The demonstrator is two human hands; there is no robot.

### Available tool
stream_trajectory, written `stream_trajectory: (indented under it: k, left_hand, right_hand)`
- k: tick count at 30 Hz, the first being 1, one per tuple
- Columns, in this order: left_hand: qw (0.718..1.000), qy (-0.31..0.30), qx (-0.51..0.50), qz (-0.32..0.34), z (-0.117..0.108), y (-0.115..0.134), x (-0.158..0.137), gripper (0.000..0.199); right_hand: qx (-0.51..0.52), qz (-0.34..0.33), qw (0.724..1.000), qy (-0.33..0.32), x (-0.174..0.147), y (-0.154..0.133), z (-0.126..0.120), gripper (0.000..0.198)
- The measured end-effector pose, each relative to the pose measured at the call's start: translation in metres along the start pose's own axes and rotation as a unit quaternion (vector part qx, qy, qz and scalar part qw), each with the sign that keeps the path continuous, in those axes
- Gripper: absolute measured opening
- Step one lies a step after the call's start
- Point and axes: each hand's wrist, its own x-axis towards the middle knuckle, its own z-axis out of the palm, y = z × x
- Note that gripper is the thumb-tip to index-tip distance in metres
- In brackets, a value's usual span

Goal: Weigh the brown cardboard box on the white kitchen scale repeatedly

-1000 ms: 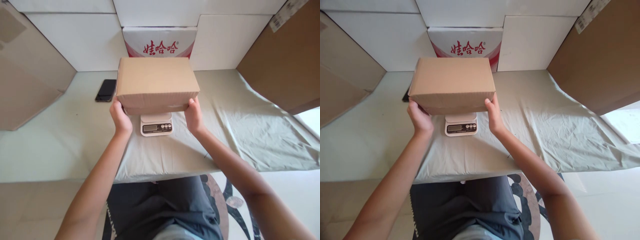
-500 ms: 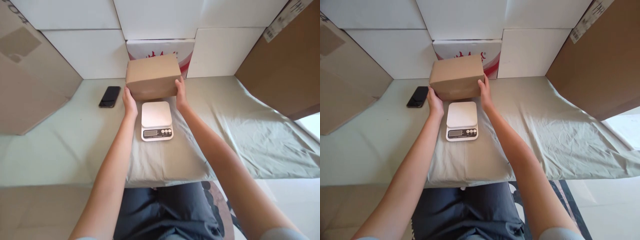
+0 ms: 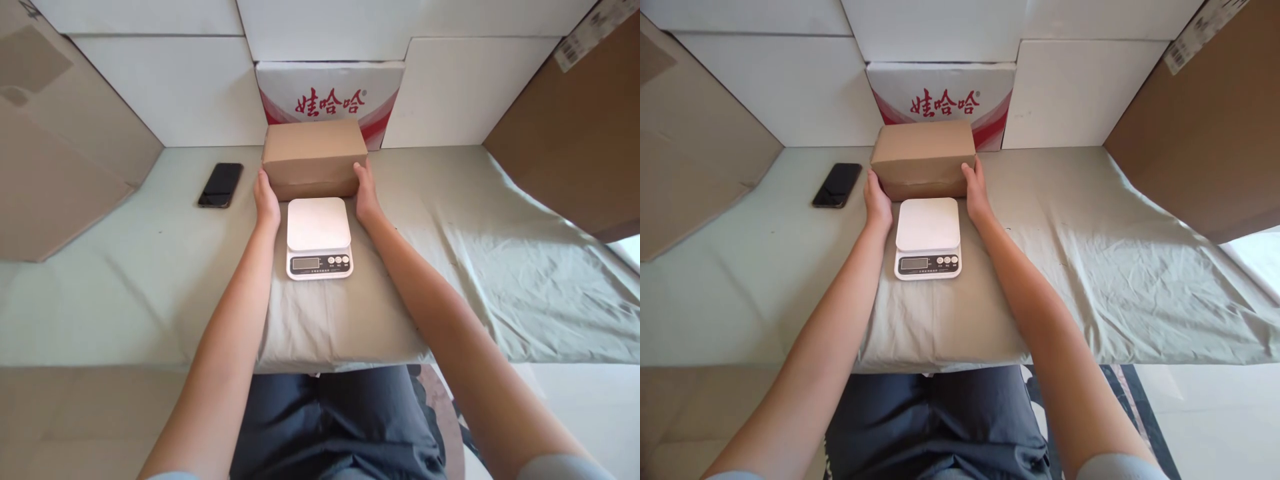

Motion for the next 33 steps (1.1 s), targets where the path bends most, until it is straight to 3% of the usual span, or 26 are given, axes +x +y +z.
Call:
stream_trajectory:
  k: [3,6,8,11,14,17,24,29,33]
  left_hand:
    - [1.0,-0.002,-0.002,0.003,-0.001,-0.001,-0.004,0.06]
    - [1.0,-0.014,-0.02,0.006,-0.001,-0.002,-0.007,0.065]
    - [0.999,-0.023,-0.035,0.006,0.0,-0.002,-0.007,0.062]
    - [0.999,-0.013,-0.046,-0.004,0.002,-0.003,-0.006,0.059]
    - [0.998,-0.003,-0.063,-0.007,0.003,-0.004,-0.005,0.056]
    - [0.998,-0.016,-0.06,-0.005,0.002,-0.006,-0.003,0.058]
    - [0.997,-0.02,-0.066,0.026,-0.002,-0.013,-0.003,0.062]
    - [0.998,-0.017,-0.055,0.026,-0.001,-0.013,-0.003,0.066]
    - [0.999,-0.022,-0.046,-0.007,0.002,-0.008,-0.004,0.065]
  right_hand:
    - [-0.022,0.088,0.996,0.01,-0.023,-0.023,-0.006,0.118]
    - [-0.143,0.157,0.977,-0.002,-0.066,-0.053,-0.019,0.144]
    - [-0.237,0.108,0.962,-0.085,-0.098,-0.07,-0.027,0.146]
    - [-0.343,0.037,0.917,-0.198,-0.136,-0.086,-0.03,0.145]
    - [-0.398,0.029,0.885,-0.241,-0.152,-0.092,-0.022,0.14]
    - [-0.414,0.041,0.875,-0.248,-0.153,-0.091,-0.013,0.135]
    - [-0.386,0.085,0.887,-0.239,-0.156,-0.085,-0.009,0.133]
    - [-0.251,0.11,0.951,-0.146,-0.144,-0.083,-0.026,0.129]
    - [-0.134,0.156,0.977,-0.062,-0.103,-0.076,-0.037,0.122]
